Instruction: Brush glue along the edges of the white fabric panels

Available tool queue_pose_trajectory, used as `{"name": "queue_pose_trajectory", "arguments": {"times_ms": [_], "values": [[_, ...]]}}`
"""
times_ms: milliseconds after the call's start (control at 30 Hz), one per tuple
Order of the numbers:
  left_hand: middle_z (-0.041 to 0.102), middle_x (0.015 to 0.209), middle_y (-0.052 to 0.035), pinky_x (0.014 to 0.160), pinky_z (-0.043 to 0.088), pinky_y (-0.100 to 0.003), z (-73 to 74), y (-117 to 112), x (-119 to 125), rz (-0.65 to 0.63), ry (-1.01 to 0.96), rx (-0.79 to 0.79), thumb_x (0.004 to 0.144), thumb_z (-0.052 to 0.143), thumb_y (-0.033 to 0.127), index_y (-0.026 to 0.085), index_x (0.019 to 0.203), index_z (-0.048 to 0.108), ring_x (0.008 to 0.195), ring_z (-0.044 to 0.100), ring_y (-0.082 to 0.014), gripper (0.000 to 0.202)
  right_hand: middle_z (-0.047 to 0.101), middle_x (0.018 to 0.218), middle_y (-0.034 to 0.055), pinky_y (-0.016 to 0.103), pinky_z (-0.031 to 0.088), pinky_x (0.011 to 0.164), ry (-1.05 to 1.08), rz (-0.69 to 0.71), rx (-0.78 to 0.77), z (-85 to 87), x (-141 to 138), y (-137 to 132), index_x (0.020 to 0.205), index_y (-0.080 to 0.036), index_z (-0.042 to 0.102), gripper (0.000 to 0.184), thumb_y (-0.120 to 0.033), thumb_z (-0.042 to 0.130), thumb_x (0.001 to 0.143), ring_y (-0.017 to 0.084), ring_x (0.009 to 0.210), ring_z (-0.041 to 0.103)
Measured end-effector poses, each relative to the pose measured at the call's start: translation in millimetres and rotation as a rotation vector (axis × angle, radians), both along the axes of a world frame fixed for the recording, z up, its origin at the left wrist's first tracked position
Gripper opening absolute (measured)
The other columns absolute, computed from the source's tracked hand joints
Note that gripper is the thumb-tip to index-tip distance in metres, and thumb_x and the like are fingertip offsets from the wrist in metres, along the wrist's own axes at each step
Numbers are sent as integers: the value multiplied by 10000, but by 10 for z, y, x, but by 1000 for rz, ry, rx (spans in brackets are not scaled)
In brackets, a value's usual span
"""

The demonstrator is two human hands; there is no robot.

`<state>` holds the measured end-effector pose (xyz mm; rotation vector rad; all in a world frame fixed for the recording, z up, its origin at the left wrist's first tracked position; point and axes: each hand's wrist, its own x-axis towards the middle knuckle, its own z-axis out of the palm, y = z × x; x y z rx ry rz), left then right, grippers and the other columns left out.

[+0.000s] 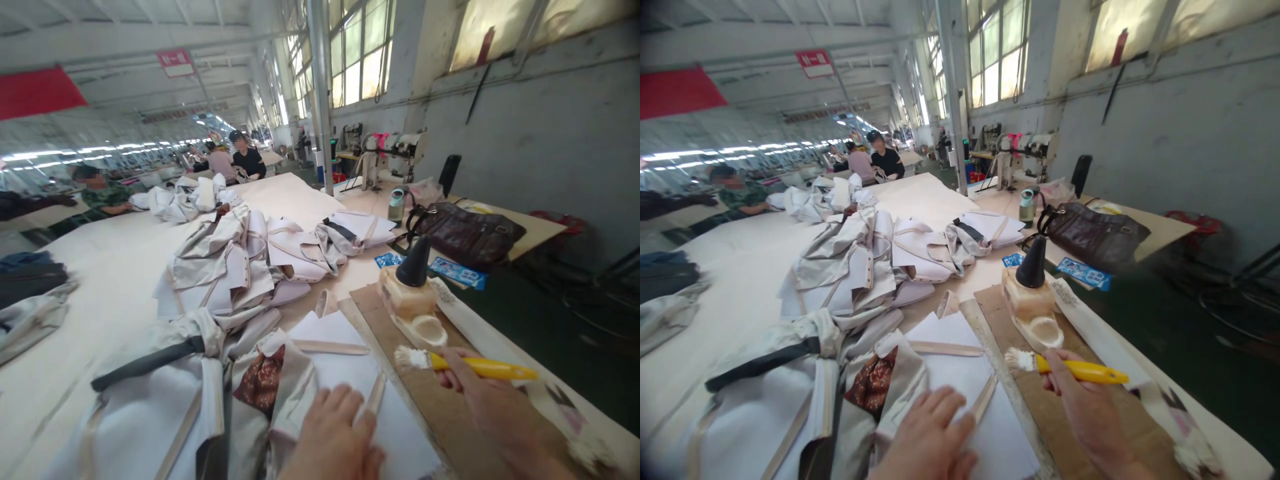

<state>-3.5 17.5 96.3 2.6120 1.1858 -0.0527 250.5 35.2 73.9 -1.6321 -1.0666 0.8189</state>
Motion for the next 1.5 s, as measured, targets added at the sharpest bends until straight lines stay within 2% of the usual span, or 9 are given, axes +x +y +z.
{"name": "queue_pose_trajectory", "arguments": {"times_ms": [100,200,333,567,767,1000,1200,1367,1500], "values": [[285,1407,-44,1005,104,-633,-50,522,67,229,5,-72,825,336,579,294,1292,381,1303,130,-329,550,553,579,10,312,451,563,47,68,-50,15,-169,94,739,-254,579,326,-566,485,758,197,563,530],[243,1422,-67,981,-39,-658,-320,769,89,221,38,-222,786,335,623,253,1331,338,1316,27,-328,658,547,575,10,310,440,554,33,61,-14,-31,-221,191,748,-235,569,338,-565,499,751,201,561,526],[189,1436,-75,1003,-117,-592,-635,763,73,112,-40,-246,738,399,642,238,1368,251,1326,-5,-278,763,542,588,5,285,438,562,11,107,-38,-120,-271,394,778,-209,555,325,-530,508,768,186,580,528],[188,1438,-64,992,-154,-582,-669,799,-1,75,-88,-215,762,419,603,242,1365,245,1327,22,-278,724,511,508,-19,256,398,513,-165,335,-37,-425,-732,1064,691,-192,562,301,-451,446,790,162,514,512],[247,1419,-82,991,-159,-577,-785,823,-10,66,-137,-188,754,441,619,243,1354,261,1321,79,-282,731,525,559,-8,251,383,554,-246,354,-35,-605,-931,1535,672,-192,545,270,-400,417,786,160,564,510],[289,1396,-86,998,-156,-568,-847,821,-21,71,-155,-181,752,446,622,235,1349,272,1316,84,-291,733,408,413,-37,238,320,433,-297,409,-140,-507,-746,1391,482,-201,423,272,-306,477,727,132,426,433],[305,1389,-75,1006,-144,-563,-871,826,-21,74,-156,-159,748,449,628,241,1344,276,1317,80,-284,732,526,520,-11,244,389,505,-264,369,-108,-556,-861,1583,677,-182,544,293,-424,419,783,155,517,527],[332,1375,-71,1029,-108,-539,-862,801,-31,72,-195,-134,750,474,599,223,1325,302,1311,119,-271,708,423,434,-43,243,326,476,-337,448,-192,-500,-657,1141,516,-198,451,280,-342,464,756,134,460,452],[355,1362,-75,1052,-77,-496,-857,778,-34,71,-210,-107,770,479,554,193,1271,376,1308,137,-251,625,443,516,-38,246,329,523,-426,563,-192,-401,-534,813,552,-200,452,292,-340,438,808,136,539,463]]}}
